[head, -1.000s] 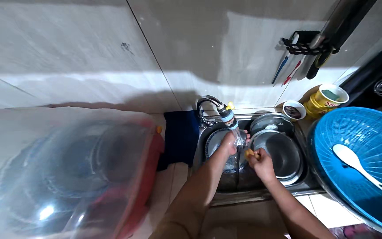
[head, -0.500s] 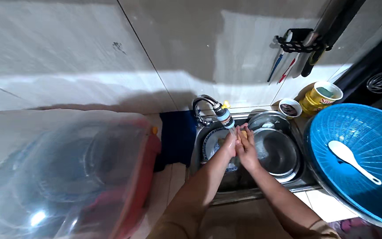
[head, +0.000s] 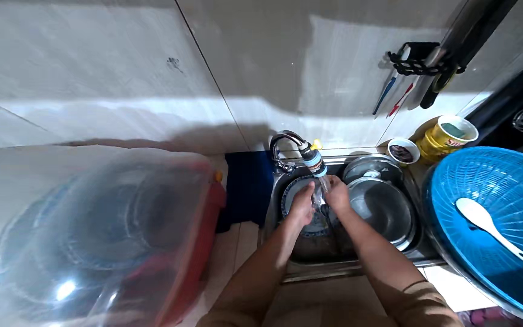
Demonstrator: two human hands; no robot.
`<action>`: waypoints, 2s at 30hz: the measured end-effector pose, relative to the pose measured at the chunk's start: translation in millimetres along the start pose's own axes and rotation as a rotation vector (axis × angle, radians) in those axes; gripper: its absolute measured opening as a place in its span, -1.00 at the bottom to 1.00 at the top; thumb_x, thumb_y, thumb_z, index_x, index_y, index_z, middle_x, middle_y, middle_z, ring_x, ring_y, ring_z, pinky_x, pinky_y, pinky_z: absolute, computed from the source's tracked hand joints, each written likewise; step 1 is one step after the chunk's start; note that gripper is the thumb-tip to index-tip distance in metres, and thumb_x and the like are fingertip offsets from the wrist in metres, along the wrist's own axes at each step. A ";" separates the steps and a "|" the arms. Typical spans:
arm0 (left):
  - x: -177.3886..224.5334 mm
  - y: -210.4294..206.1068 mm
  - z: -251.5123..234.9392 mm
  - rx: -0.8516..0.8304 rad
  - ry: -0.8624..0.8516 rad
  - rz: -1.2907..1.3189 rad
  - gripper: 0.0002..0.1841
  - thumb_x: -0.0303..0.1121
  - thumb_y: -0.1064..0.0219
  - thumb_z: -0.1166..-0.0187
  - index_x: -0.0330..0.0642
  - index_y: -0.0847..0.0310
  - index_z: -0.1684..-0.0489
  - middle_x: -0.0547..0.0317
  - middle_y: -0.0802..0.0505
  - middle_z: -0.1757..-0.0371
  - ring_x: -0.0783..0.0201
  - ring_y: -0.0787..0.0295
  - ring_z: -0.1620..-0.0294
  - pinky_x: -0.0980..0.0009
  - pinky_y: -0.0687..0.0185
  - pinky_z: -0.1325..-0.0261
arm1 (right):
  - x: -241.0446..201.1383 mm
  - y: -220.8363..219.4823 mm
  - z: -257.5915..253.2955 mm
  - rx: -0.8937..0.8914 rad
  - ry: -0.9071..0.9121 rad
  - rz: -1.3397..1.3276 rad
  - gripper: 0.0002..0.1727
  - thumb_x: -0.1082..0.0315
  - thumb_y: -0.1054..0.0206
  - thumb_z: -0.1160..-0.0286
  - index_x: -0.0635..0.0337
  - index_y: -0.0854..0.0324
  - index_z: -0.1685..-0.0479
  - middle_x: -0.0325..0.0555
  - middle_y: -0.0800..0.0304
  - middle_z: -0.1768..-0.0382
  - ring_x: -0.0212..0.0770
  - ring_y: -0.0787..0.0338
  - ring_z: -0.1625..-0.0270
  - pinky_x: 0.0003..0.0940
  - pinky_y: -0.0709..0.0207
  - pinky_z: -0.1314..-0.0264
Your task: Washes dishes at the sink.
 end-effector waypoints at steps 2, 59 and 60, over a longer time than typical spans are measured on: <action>-0.3 -0.7 -7.6 0.016 -0.039 0.003 -0.57 -0.08 -0.06 -0.85 -0.08 -0.55 -0.50 0.04 -0.82 -0.24 0.18 -0.78 -0.17 0.15 -0.74 -0.19 | 1.7 3.6 12.2 -0.131 -0.128 -0.167 -0.47 -0.14 -0.17 -0.68 0.08 -0.74 -0.24 0.08 -0.87 -0.06 0.02 -0.84 -0.15 0.16 -0.67 -0.30; 31.9 -30.2 -27.5 -0.143 -0.087 -1.323 -0.47 0.02 -0.19 -0.66 -0.26 -0.68 -0.29 -0.19 -0.82 -0.24 -0.10 -0.74 -0.32 -0.18 -0.57 -0.43 | 20.1 81.8 40.8 -0.058 -0.089 -0.509 -0.57 0.10 -0.56 -0.42 0.02 -0.72 -0.23 -0.10 -0.89 0.10 -0.16 -0.89 0.19 -0.15 -0.85 0.13; 20.6 -23.6 -19.6 -0.142 0.074 -1.467 -0.33 0.19 -0.21 -0.58 -0.27 -0.69 -0.30 -0.23 -0.80 -0.29 -0.18 -0.71 -0.38 -0.28 -0.52 -0.44 | 23.5 86.8 35.8 -0.060 -0.090 -0.456 -0.57 0.05 -0.56 -0.40 -0.04 -0.73 -0.22 -0.14 -0.89 0.10 -0.17 -0.90 0.18 -0.15 -0.85 0.12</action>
Point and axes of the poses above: each hand's wrist, its own z-axis away from the middle knuckle, its own y-axis out of the back of the hand, x = y × z, the point moved 4 cm from there along -z, towards the middle knuckle
